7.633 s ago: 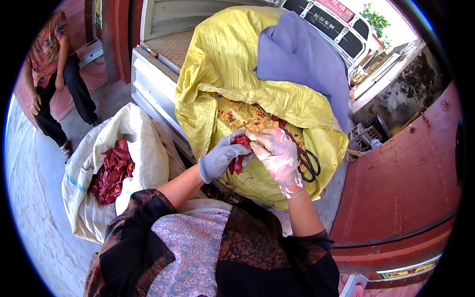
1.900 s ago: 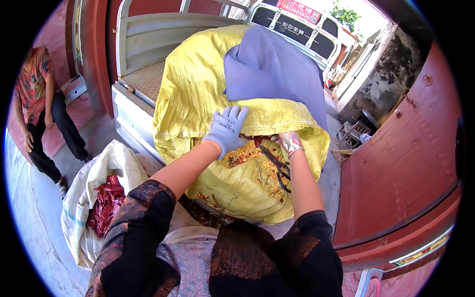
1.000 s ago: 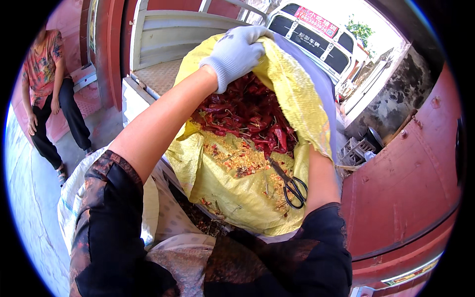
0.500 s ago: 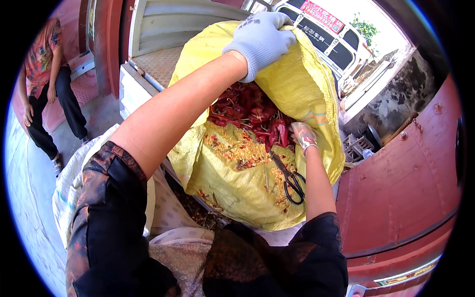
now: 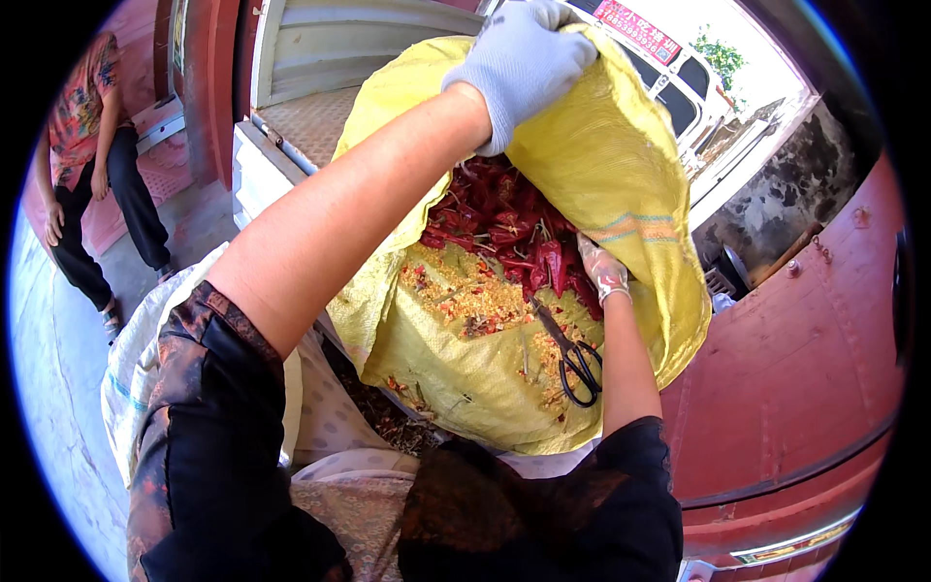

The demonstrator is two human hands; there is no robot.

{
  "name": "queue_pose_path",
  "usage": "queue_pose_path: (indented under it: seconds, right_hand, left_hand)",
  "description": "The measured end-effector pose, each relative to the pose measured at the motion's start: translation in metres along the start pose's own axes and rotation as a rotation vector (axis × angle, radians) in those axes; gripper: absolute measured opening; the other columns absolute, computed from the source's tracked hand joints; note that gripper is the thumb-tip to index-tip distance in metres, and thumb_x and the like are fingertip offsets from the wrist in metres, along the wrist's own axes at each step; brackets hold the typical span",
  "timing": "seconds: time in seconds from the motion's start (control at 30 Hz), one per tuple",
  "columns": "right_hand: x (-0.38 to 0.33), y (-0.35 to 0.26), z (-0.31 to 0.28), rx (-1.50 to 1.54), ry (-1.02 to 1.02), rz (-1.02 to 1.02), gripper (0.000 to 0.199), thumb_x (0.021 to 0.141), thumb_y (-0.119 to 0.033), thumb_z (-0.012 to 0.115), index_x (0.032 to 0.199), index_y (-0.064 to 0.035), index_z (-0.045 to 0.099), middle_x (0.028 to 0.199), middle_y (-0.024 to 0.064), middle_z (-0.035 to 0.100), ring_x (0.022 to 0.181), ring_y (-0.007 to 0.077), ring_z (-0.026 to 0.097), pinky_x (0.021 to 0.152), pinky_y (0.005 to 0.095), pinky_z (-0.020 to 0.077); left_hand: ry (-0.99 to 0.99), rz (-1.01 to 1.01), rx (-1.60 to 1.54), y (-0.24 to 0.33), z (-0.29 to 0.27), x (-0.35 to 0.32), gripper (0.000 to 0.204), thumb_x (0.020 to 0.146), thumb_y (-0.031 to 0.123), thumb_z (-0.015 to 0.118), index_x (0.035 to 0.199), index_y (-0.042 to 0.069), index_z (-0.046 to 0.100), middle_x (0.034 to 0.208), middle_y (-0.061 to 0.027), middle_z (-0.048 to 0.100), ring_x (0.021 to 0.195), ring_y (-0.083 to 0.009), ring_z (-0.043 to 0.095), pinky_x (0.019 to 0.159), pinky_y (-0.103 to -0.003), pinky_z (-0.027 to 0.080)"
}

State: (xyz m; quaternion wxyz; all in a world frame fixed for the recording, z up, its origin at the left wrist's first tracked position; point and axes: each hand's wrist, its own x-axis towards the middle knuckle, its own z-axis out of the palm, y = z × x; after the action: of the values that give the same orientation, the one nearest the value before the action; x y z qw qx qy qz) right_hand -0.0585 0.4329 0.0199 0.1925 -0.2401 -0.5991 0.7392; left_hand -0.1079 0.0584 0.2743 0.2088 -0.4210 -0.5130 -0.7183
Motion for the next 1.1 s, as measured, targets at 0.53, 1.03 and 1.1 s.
queue_pose_path:
  seconds: [0.53, 1.03, 1.1]
  right_hand:
    - [-0.015, -0.027, 0.086, 1.008, -0.355, 0.184, 0.055, 0.092, -0.043, 0.034, 0.138, -0.0128, 0.033, 0.145, 0.0038, 0.030, 0.133, 0.0296, 0.025, 0.108, 0.0557, 0.0146]
    - [0.010, 0.017, 0.077, 1.367, -0.359, 0.844, 0.056, 0.095, -0.028, 0.032, 0.143, -0.0023, 0.017, 0.151, 0.0099, 0.011, 0.139, 0.0240, 0.011, 0.113, 0.0367, 0.0143]
    - [-0.017, -0.015, 0.061, 1.340, -0.288, 0.991, 0.055, 0.095, -0.025, 0.034, 0.142, -0.0017, 0.019, 0.150, 0.0121, 0.016, 0.138, 0.0240, 0.016, 0.113, 0.0342, 0.0181]
  left_hand:
    - [-0.088, -0.112, -0.035, 0.005, -0.003, -0.014, 0.020, 0.078, 0.012, 0.056, 0.091, -0.003, 0.062, 0.076, -0.0073, 0.063, 0.072, -0.0121, 0.057, 0.067, -0.027, 0.046]
    - [-0.142, -0.102, 0.081, -0.048, 0.001, -0.061, 0.030, 0.081, 0.014, 0.058, 0.104, -0.005, 0.060, 0.089, -0.0044, 0.063, 0.081, -0.0073, 0.055, 0.075, -0.022, 0.045]
    - [-0.116, -0.121, 0.103, -0.049, 0.008, -0.063, 0.030, 0.081, 0.014, 0.058, 0.104, -0.006, 0.060, 0.088, -0.0043, 0.063, 0.081, -0.0074, 0.055, 0.075, -0.022, 0.045]
